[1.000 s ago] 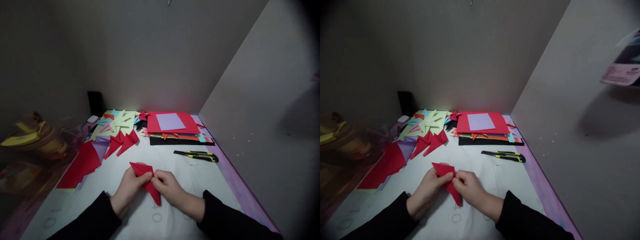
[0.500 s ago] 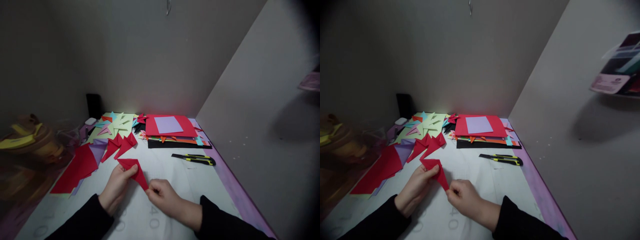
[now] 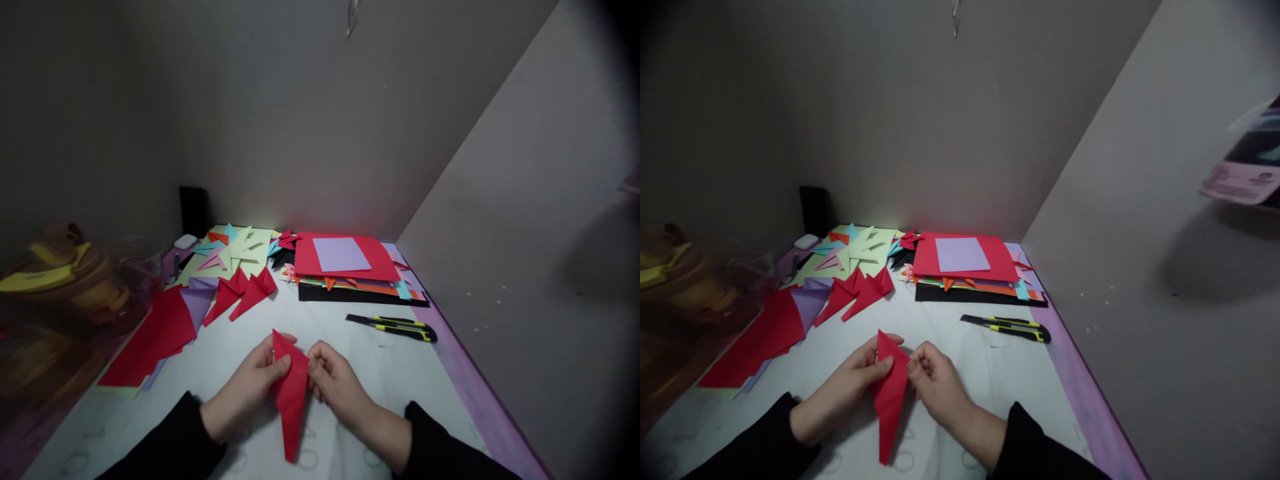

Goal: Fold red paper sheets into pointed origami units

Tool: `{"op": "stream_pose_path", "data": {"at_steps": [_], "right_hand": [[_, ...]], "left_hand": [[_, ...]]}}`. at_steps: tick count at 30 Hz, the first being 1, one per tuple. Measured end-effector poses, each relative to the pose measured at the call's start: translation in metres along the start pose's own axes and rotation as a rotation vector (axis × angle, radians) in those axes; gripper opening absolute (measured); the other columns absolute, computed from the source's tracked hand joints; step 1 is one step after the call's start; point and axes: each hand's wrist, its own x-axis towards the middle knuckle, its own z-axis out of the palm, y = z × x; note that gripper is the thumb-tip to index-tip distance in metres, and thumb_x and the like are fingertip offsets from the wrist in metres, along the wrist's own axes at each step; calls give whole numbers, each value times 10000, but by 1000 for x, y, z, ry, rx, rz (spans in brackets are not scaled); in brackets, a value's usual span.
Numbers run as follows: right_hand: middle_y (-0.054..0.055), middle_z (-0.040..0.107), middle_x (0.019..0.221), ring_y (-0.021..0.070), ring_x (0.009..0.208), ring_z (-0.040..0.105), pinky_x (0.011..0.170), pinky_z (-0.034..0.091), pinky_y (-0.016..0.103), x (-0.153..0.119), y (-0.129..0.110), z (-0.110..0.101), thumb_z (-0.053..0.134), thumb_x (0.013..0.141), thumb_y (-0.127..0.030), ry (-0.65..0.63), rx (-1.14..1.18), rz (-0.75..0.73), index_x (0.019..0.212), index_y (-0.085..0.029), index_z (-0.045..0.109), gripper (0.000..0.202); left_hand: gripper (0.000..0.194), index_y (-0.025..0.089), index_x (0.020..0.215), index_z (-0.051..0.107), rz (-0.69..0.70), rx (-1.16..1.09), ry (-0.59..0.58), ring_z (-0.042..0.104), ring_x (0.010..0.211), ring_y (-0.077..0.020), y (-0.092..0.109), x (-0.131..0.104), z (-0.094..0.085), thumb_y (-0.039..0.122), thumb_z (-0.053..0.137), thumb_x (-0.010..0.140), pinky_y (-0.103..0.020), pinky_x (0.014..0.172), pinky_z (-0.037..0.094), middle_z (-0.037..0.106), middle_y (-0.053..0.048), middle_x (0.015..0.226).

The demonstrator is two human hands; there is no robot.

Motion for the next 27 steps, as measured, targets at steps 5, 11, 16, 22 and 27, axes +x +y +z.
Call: {"op": "stream_pose_path", "data": {"at_steps": [5, 11, 16, 22, 27], "right_hand": [[-67, 418, 467, 75, 424, 358, 424, 271, 202, 0, -7, 2, 542, 791, -615, 17, -55, 47, 618, -200, 426, 464], [-67, 448, 481, 64, 403, 352, 403, 244, 191, 1, -8, -1, 579, 751, -615, 48, 35, 107, 634, -203, 422, 456], [-77, 448, 459, 47, 360, 311, 365, 162, 184, 4, -2, -6, 600, 733, -622, 100, 171, 159, 651, -204, 413, 465], [-97, 405, 410, 47, 340, 282, 360, 127, 188, 4, 0, -7, 612, 733, -600, 110, 210, 178, 642, -209, 396, 456], [-86, 399, 417, 58, 375, 307, 399, 214, 194, -2, -7, -6, 577, 775, -559, -29, 35, 111, 623, -201, 425, 418]], "left_hand": [[412, 153, 986, 578, 32, 171, -64, 593, 663, -166, 0, -2, 4, 406, 748, 709, -268, 634, 437, 649, -47, 766], [246, 149, 866, 627, 99, 388, -74, 456, 485, -101, 9, 4, -6, 333, 721, 731, -197, 488, 299, 557, 29, 555], [274, 159, 880, 644, 85, 384, -65, 466, 470, -110, 17, 7, -17, 368, 721, 720, -204, 490, 279, 560, 34, 513], [344, 150, 882, 648, 138, 333, 163, 548, 546, -141, 26, 9, -23, 448, 709, 722, -221, 524, 344, 655, -46, 631], [321, 144, 704, 641, 162, 389, 135, 496, 522, -118, 27, 6, -14, 460, 687, 741, -212, 501, 345, 583, -15, 605]]}}
